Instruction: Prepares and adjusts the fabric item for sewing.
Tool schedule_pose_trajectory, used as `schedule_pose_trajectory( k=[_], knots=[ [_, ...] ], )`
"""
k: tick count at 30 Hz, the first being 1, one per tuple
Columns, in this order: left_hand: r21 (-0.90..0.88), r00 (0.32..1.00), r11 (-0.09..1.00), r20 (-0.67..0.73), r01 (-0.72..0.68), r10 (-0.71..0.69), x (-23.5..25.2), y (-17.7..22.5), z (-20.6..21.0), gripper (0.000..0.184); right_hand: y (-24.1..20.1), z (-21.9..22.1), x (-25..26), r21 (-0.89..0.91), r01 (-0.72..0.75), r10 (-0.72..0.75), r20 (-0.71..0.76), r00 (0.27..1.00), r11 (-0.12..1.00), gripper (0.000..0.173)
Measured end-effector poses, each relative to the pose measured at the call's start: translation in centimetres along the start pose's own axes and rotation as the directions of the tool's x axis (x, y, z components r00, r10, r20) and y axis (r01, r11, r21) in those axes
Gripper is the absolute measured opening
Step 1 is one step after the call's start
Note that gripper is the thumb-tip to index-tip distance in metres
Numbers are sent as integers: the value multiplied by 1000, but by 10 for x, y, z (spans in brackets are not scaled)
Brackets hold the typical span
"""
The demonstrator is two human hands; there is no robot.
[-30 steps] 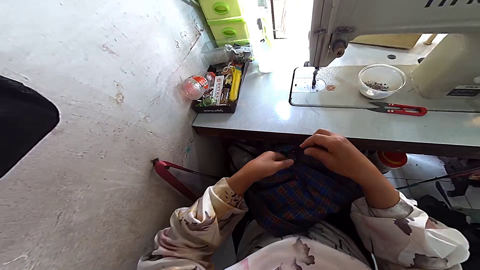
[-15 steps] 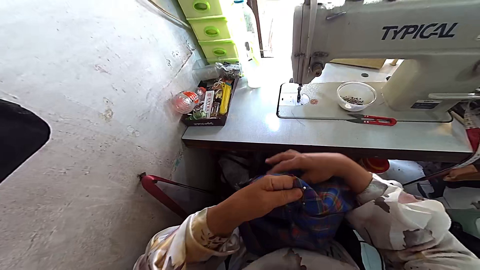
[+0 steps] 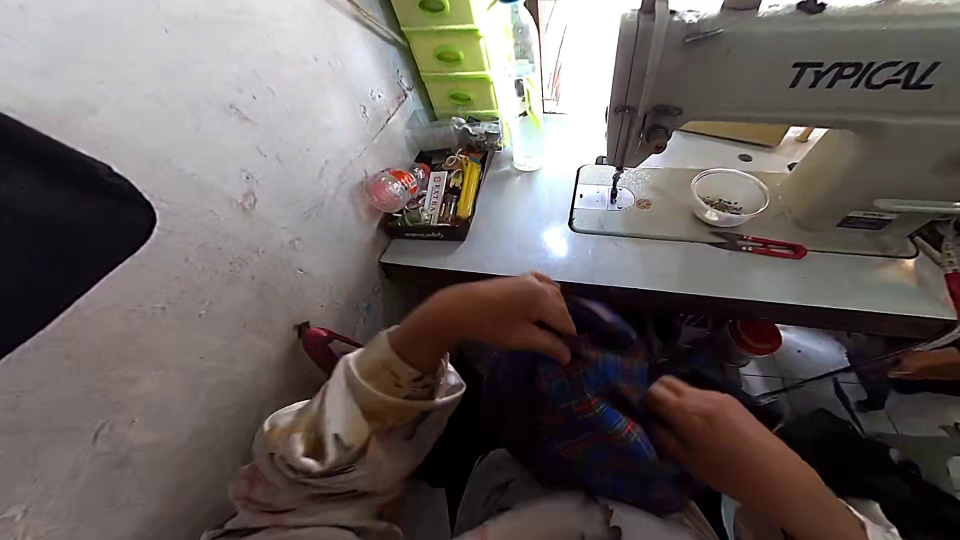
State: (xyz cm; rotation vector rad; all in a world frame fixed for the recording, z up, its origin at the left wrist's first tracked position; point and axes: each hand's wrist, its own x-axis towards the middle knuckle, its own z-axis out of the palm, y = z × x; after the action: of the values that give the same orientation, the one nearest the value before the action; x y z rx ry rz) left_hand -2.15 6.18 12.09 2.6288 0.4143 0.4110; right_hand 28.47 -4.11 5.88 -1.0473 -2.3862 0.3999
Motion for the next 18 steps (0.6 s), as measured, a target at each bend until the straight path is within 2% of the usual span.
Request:
schedule_pose_trajectory(
  k=[1, 2, 4, 6, 9, 12, 15, 18],
  knots=[
    [-8, 998, 999, 39, 53, -52, 0, -9, 19, 25, 8, 5, -1, 9, -29, 28, 126, 992, 1000, 19],
    [-43, 992, 994, 69, 105, -102, 1, -13, 33, 24, 14, 4, 1, -2, -22, 23, 111, 994, 1000, 22],
    [-91, 980, 978, 87, 187, -179, 3, -7, 46, 21, 20, -8, 13, 15, 13, -12, -62, 998, 1000, 27],
    [-87, 966, 963, 80, 254, -247, 4, 4, 47, 22, 24, -12, 31, 100, 59, -47, -118, 992, 993, 30],
    [-53, 957, 956, -16, 288, -289, -2, 15, 49, 26, 37, 10, 56, 252, 152, -153, -16, 988, 956, 30],
    [-13, 908, 920, -153, 392, -389, -11, 24, 52, 28, 46, 26, 67, 363, 170, -204, 56, 977, 916, 24],
    [-4, 853, 876, -227, 483, -471, -19, 31, 54, 26, 44, 22, 67, 408, 152, -208, 95, 974, 900, 20],
    [23, 843, 872, -268, 490, -467, -26, 36, 61, 23, 40, 16, 63, 448, 167, -255, 143, 956, 878, 20]
  ],
)
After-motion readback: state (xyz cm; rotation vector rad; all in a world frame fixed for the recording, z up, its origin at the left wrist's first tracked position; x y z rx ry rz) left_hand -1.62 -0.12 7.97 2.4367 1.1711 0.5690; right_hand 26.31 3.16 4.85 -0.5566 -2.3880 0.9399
